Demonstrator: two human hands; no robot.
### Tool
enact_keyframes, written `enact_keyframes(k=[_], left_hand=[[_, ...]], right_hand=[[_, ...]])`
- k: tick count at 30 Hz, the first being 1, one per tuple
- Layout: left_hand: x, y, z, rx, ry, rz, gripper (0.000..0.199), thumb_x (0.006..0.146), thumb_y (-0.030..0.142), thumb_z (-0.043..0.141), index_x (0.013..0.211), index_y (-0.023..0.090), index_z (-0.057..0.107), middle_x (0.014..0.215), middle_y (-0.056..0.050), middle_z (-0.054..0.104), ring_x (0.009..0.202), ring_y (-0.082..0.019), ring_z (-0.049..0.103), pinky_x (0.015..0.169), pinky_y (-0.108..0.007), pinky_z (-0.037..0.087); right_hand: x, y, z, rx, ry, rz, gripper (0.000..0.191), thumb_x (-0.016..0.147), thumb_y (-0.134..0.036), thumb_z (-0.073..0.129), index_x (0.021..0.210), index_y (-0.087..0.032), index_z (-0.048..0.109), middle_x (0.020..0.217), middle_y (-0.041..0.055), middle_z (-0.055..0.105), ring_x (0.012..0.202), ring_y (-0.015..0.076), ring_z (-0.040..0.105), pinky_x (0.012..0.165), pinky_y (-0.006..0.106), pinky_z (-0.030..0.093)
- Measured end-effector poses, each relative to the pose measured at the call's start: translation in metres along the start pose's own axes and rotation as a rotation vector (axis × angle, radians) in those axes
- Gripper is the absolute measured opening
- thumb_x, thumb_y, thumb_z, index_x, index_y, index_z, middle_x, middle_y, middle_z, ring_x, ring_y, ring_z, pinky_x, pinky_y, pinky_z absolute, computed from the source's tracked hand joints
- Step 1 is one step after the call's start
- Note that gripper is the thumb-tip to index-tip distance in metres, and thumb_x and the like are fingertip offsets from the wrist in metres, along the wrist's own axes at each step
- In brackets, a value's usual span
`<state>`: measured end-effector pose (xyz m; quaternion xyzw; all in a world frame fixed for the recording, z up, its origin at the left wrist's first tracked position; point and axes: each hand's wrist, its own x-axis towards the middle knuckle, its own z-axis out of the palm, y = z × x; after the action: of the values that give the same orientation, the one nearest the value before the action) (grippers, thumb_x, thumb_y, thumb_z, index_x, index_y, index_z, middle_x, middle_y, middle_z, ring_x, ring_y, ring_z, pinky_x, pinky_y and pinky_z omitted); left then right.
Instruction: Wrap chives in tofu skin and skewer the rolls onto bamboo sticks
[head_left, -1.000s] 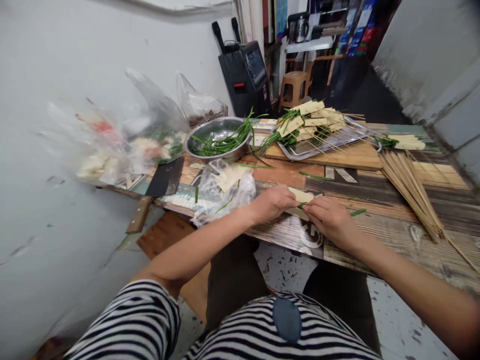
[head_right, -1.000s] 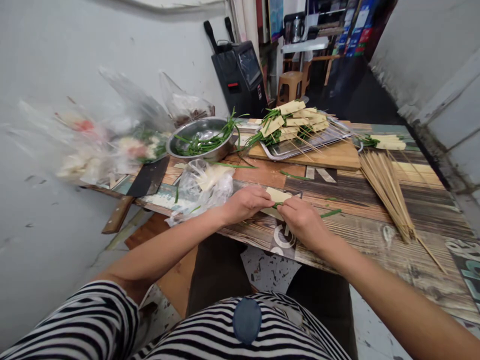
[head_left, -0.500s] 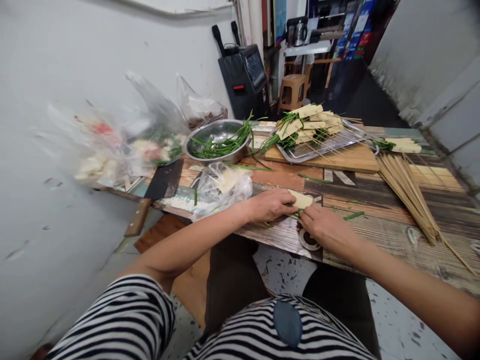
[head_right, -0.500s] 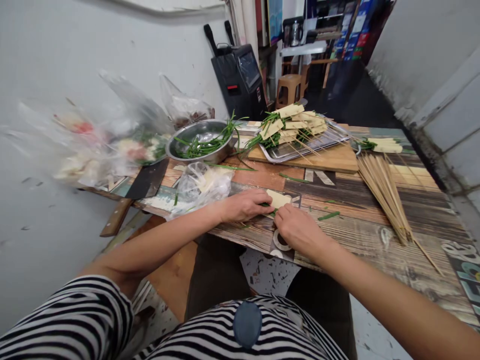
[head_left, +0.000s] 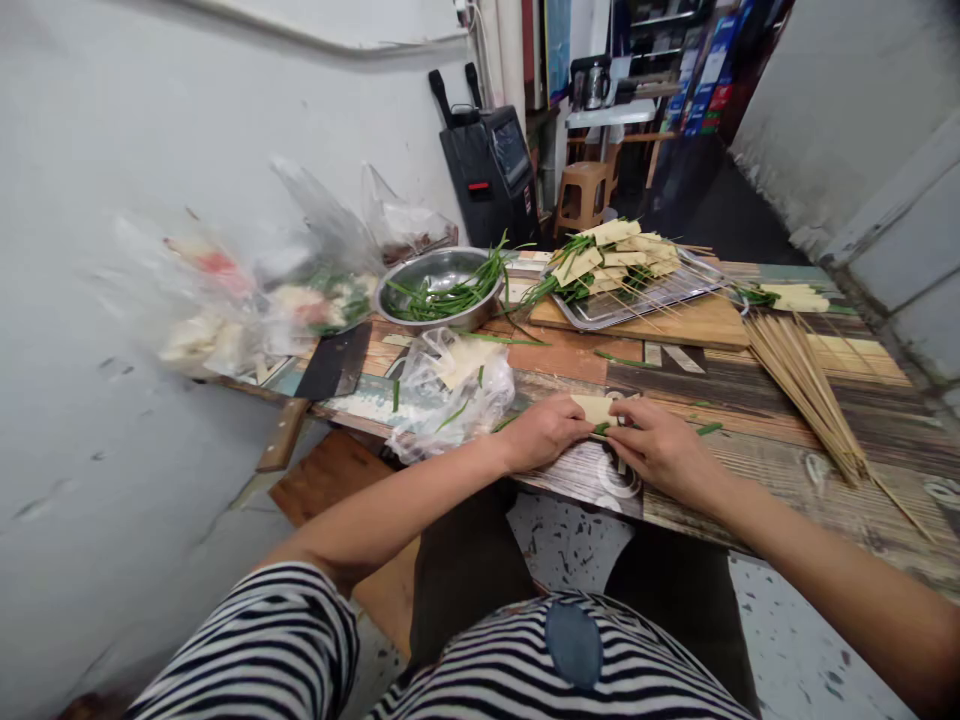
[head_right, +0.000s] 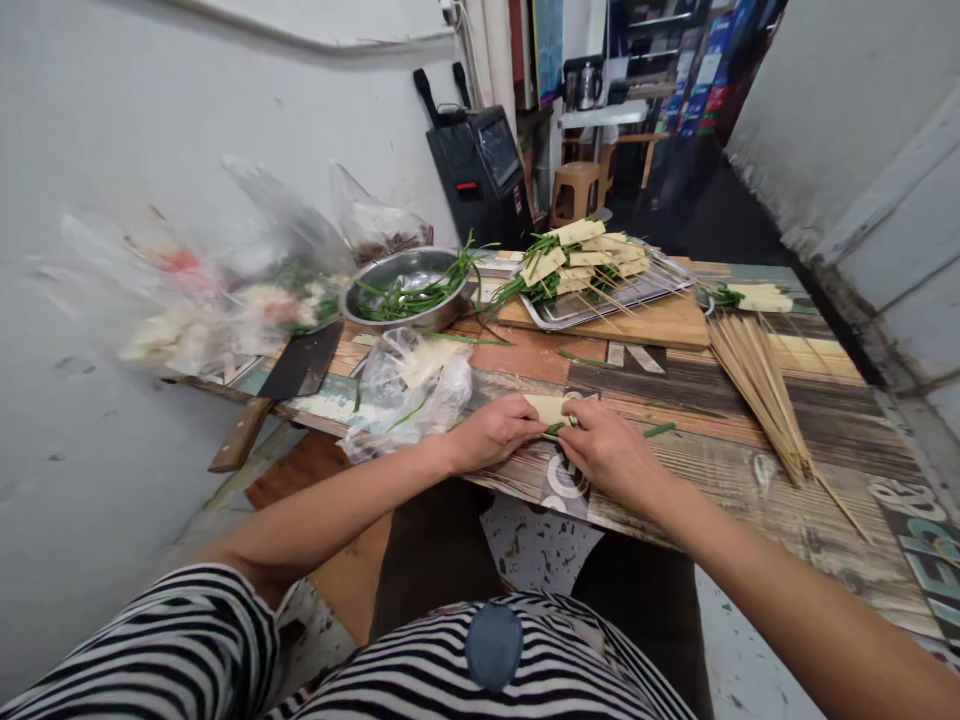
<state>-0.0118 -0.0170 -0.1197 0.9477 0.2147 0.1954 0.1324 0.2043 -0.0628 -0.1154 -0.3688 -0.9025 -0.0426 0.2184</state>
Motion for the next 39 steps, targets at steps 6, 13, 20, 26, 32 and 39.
enact_keyframes(k=[6, 13, 20, 26, 32, 39], left_hand=[[-0.005, 0.002, 0.008, 0.057, 0.077, -0.011, 0.035, 0.097, 0.028, 0.040, 0.090, 0.014, 0.071, 0.084, -0.009, 0.067, 0.080, -0.017, 0.056, 0.074, -0.028, 0.044], [-0.012, 0.000, 0.013, -0.087, 0.235, -0.053, 0.025, 0.093, 0.029, 0.050, 0.092, 0.016, 0.072, 0.087, -0.006, 0.072, 0.079, -0.014, 0.062, 0.080, -0.028, 0.047], [0.001, 0.009, -0.005, -0.150, 0.048, -0.280, 0.014, 0.086, 0.020, 0.060, 0.083, 0.018, 0.074, 0.082, -0.003, 0.069, 0.080, -0.014, 0.060, 0.076, -0.025, 0.045], [0.011, 0.003, -0.011, -0.284, -0.042, -0.322, 0.013, 0.082, 0.013, 0.062, 0.079, 0.016, 0.075, 0.077, -0.002, 0.070, 0.074, -0.012, 0.061, 0.074, -0.022, 0.045], [0.011, 0.000, -0.010, -0.318, -0.060, -0.366, 0.010, 0.079, 0.015, 0.066, 0.079, 0.016, 0.076, 0.077, -0.002, 0.072, 0.074, -0.013, 0.063, 0.072, -0.021, 0.047], [-0.005, 0.006, -0.014, -0.163, 0.049, -0.434, 0.025, 0.086, 0.029, 0.061, 0.108, 0.021, 0.070, 0.096, -0.004, 0.074, 0.084, -0.016, 0.066, 0.082, -0.028, 0.046]], right_hand=[[0.002, -0.007, 0.003, 0.019, -0.030, 0.005, 0.023, 0.092, -0.025, 0.049, 0.094, -0.014, 0.069, 0.089, 0.0105, 0.068, 0.085, 0.0205, 0.058, 0.075, 0.033, 0.045], [0.011, -0.002, 0.003, 0.227, -0.054, 0.079, 0.029, 0.093, -0.025, 0.048, 0.079, -0.015, 0.072, 0.073, 0.0079, 0.064, 0.072, 0.0168, 0.051, 0.067, 0.029, 0.039], [0.027, 0.007, -0.005, 0.487, -0.272, 0.331, 0.020, 0.085, -0.021, 0.056, 0.078, -0.016, 0.073, 0.076, 0.0053, 0.066, 0.070, 0.0146, 0.056, 0.067, 0.026, 0.039], [0.020, -0.003, -0.001, 0.289, -0.164, 0.252, 0.018, 0.086, -0.025, 0.057, 0.089, -0.016, 0.073, 0.083, 0.0082, 0.065, 0.080, 0.0186, 0.054, 0.072, 0.029, 0.038], [0.016, -0.009, 0.007, 0.202, -0.125, 0.172, 0.031, 0.091, -0.026, 0.050, 0.074, -0.014, 0.072, 0.072, 0.0084, 0.061, 0.074, 0.0177, 0.050, 0.065, 0.028, 0.036], [0.034, 0.004, -0.004, 0.464, -0.292, 0.321, 0.016, 0.082, -0.018, 0.059, 0.077, -0.016, 0.074, 0.079, 0.0053, 0.069, 0.073, 0.0141, 0.057, 0.066, 0.023, 0.038]])
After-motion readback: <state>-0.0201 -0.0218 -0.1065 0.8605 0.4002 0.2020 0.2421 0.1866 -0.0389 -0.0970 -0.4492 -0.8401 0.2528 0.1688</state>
